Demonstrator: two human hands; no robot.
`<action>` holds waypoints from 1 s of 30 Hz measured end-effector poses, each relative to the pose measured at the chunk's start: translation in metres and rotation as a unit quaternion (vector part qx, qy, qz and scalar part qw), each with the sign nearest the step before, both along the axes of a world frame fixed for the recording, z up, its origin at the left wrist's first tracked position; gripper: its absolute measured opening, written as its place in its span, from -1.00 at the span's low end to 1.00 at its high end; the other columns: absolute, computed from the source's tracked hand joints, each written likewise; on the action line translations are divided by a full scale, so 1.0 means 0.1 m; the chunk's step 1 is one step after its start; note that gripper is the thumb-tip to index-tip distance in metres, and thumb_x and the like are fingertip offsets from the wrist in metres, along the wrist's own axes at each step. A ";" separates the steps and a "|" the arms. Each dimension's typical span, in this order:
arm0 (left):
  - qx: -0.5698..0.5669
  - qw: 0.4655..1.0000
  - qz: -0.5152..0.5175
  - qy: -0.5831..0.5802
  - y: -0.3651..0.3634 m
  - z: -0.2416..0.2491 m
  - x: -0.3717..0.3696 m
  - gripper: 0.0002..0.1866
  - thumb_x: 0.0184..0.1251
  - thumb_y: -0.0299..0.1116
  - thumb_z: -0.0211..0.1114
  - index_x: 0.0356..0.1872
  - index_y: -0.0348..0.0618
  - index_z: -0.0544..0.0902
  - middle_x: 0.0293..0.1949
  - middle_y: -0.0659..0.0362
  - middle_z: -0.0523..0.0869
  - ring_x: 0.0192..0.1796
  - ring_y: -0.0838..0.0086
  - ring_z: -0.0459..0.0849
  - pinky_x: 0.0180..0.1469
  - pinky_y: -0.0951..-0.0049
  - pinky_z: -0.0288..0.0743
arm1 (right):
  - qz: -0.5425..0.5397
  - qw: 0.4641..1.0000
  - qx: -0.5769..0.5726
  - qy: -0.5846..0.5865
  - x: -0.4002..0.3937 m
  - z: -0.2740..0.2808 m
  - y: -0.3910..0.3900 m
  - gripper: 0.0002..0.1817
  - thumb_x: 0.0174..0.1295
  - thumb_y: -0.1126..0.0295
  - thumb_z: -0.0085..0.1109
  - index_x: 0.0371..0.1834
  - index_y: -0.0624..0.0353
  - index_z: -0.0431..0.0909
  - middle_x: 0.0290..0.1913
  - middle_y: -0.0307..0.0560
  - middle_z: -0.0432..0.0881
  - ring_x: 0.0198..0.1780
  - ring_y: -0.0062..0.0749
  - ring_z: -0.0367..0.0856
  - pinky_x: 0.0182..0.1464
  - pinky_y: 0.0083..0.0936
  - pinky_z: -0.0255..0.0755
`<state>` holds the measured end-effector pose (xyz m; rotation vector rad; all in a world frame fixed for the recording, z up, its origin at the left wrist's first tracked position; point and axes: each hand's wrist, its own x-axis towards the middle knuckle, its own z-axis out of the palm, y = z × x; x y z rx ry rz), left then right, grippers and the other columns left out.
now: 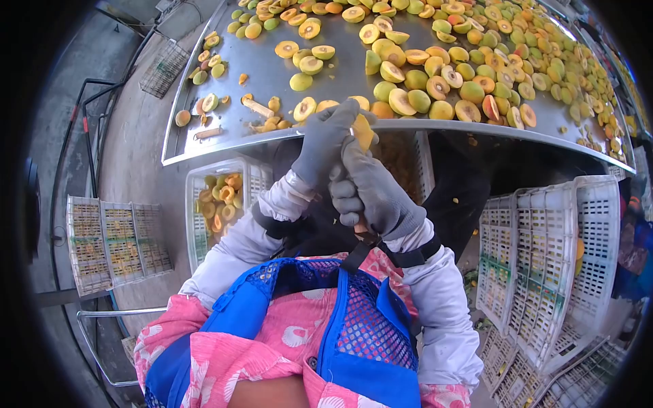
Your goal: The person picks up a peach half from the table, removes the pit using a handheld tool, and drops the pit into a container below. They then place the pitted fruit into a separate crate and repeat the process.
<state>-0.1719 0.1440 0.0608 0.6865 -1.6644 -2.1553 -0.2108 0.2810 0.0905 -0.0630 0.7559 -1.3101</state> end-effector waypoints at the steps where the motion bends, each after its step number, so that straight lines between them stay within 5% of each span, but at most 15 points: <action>1: -0.006 0.997 0.034 -0.067 0.01 -0.05 -0.02 -0.58 0.54 -0.17 -0.01 -0.13 -0.39 0.64 -0.40 0.03 0.73 -0.46 0.50 0.65 -0.36 0.54 0.58 | -0.007 1.000 0.026 0.005 0.00 0.01 -0.01 -0.47 0.41 -0.29 -0.20 -0.35 -0.05 0.29 -0.61 -0.50 0.06 -0.70 -0.76 -0.09 -0.68 -0.71 -0.12; 4: -0.071 0.997 0.039 0.011 0.00 -0.16 -0.03 -0.67 0.45 -0.20 0.19 -0.25 -0.29 0.73 -0.50 0.25 0.65 -0.45 0.71 0.54 -0.40 0.63 0.41 | 0.033 0.993 -0.078 -0.086 -0.06 -0.13 0.05 -0.48 0.42 -0.28 -0.21 -0.35 -0.05 0.29 -0.61 -0.51 0.03 -0.71 -0.79 -0.11 -0.72 -0.73 -0.17; 7: 0.092 0.995 -0.032 0.024 -0.03 -0.09 0.02 -0.58 0.50 -0.13 0.09 -0.17 -0.38 0.66 -0.40 0.06 0.73 -0.42 0.50 0.66 -0.31 0.55 0.57 | 0.009 0.978 -0.146 -0.146 -0.01 -0.31 0.04 -0.49 0.43 -0.27 -0.22 -0.35 -0.05 0.29 -0.62 -0.52 0.01 -0.72 -0.81 -0.13 -0.74 -0.74 -0.22; 11: 0.096 0.993 -0.068 0.029 0.01 -0.09 0.08 -0.54 0.51 -0.08 0.05 -0.17 -0.37 0.65 -0.40 0.03 0.73 -0.42 0.47 0.67 -0.30 0.54 0.58 | -0.002 0.991 -0.083 -0.104 0.05 -0.26 0.06 -0.50 0.43 -0.26 -0.21 -0.35 -0.06 0.28 -0.62 -0.52 0.01 -0.72 -0.80 -0.13 -0.74 -0.75 -0.21; 14: -0.058 0.996 -0.041 0.063 -0.04 -0.22 0.00 -0.64 0.45 -0.18 0.17 -0.26 -0.35 0.70 -0.42 0.14 0.72 -0.46 0.58 0.63 -0.38 0.60 0.51 | 0.012 0.986 -0.082 -0.143 0.02 -0.30 0.04 -0.50 0.42 -0.26 -0.19 -0.35 -0.06 0.28 -0.62 -0.53 0.01 -0.72 -0.80 -0.13 -0.73 -0.75 -0.20; 16: 0.085 0.995 -0.043 0.023 -0.02 -0.15 0.03 -0.61 0.45 -0.14 0.16 -0.26 -0.36 0.69 -0.41 0.09 0.72 -0.46 0.50 0.66 -0.38 0.53 0.56 | 0.000 0.980 -0.105 -0.171 0.05 -0.38 0.02 -0.50 0.42 -0.27 -0.17 -0.34 -0.07 0.29 -0.62 -0.53 0.00 -0.72 -0.80 -0.13 -0.72 -0.75 -0.19; 20: 0.145 0.989 0.018 0.006 -0.04 -0.47 0.01 -0.48 0.51 0.04 -0.02 -0.10 -0.31 0.59 -0.33 -0.04 0.71 -0.42 0.37 0.68 -0.37 0.45 0.60 | -0.028 0.991 -0.055 -0.122 0.12 -0.35 -0.01 -0.49 0.41 -0.28 -0.17 -0.36 -0.07 0.29 -0.63 -0.52 0.02 -0.72 -0.80 -0.11 -0.71 -0.75 -0.17; 22: 0.314 0.937 0.090 0.126 -0.02 -0.50 0.10 -0.48 0.50 0.07 -0.03 -0.03 -0.27 0.53 -0.31 -0.05 0.68 -0.41 0.34 0.68 -0.40 0.42 0.60 | -0.063 0.996 -0.028 0.050 0.20 -0.24 0.00 -0.47 0.41 -0.28 -0.18 -0.38 -0.05 0.30 -0.63 -0.50 0.06 -0.71 -0.77 -0.09 -0.71 -0.73 -0.14; 25: 0.187 0.957 0.185 0.126 -0.13 -0.56 0.15 -0.55 0.50 0.02 0.03 0.00 -0.21 0.49 -0.31 0.02 0.68 -0.35 0.34 0.70 -0.34 0.40 0.62 | -0.027 0.999 -0.005 0.046 0.25 -0.26 -0.03 -0.46 0.41 -0.28 -0.19 -0.39 -0.02 0.30 -0.63 -0.48 0.07 -0.71 -0.75 -0.07 -0.72 -0.70 -0.10; 27: -0.088 0.947 0.255 0.173 -0.21 -0.57 0.34 -0.59 0.51 -0.02 0.07 -0.03 -0.23 0.50 -0.28 0.08 0.69 -0.32 0.34 0.70 -0.32 0.38 0.64 | -0.035 0.998 -0.014 0.043 0.26 -0.29 -0.04 -0.46 0.44 -0.25 -0.21 -0.39 0.00 0.31 -0.65 -0.46 0.08 -0.73 -0.73 -0.03 -0.72 -0.67 -0.05; 28: 0.124 0.959 0.221 0.128 -0.28 -0.44 0.61 -0.60 0.50 -0.07 0.13 -0.13 -0.30 0.55 -0.35 0.08 0.66 -0.47 0.35 0.69 -0.51 0.35 0.61 | -0.055 0.995 -0.011 0.082 0.25 -0.28 -0.03 -0.48 0.44 -0.25 -0.23 -0.38 -0.03 0.32 -0.65 -0.48 0.07 -0.72 -0.75 -0.04 -0.73 -0.69 -0.07; 29: 0.009 0.960 0.241 0.140 -0.36 -0.41 0.85 -0.61 0.51 -0.08 0.12 -0.13 -0.30 0.56 -0.37 0.07 0.67 -0.44 0.33 0.71 -0.51 0.39 0.63 | -0.078 0.990 -0.009 0.121 0.22 -0.27 -0.02 -0.49 0.44 -0.26 -0.24 -0.37 -0.06 0.32 -0.65 -0.50 0.06 -0.72 -0.78 -0.05 -0.74 -0.72 -0.08; 30: 0.055 0.946 0.301 0.104 -0.49 -0.43 1.13 -0.61 0.52 -0.10 0.11 -0.13 -0.31 0.59 -0.39 0.07 0.68 -0.42 0.33 0.72 -0.52 0.39 0.64 | -0.078 0.984 0.002 0.162 0.11 -0.44 -0.03 -0.55 0.47 -0.13 -0.14 -0.37 0.01 0.37 -0.70 -0.31 0.34 -0.78 -0.49 0.28 -0.74 -0.47 0.19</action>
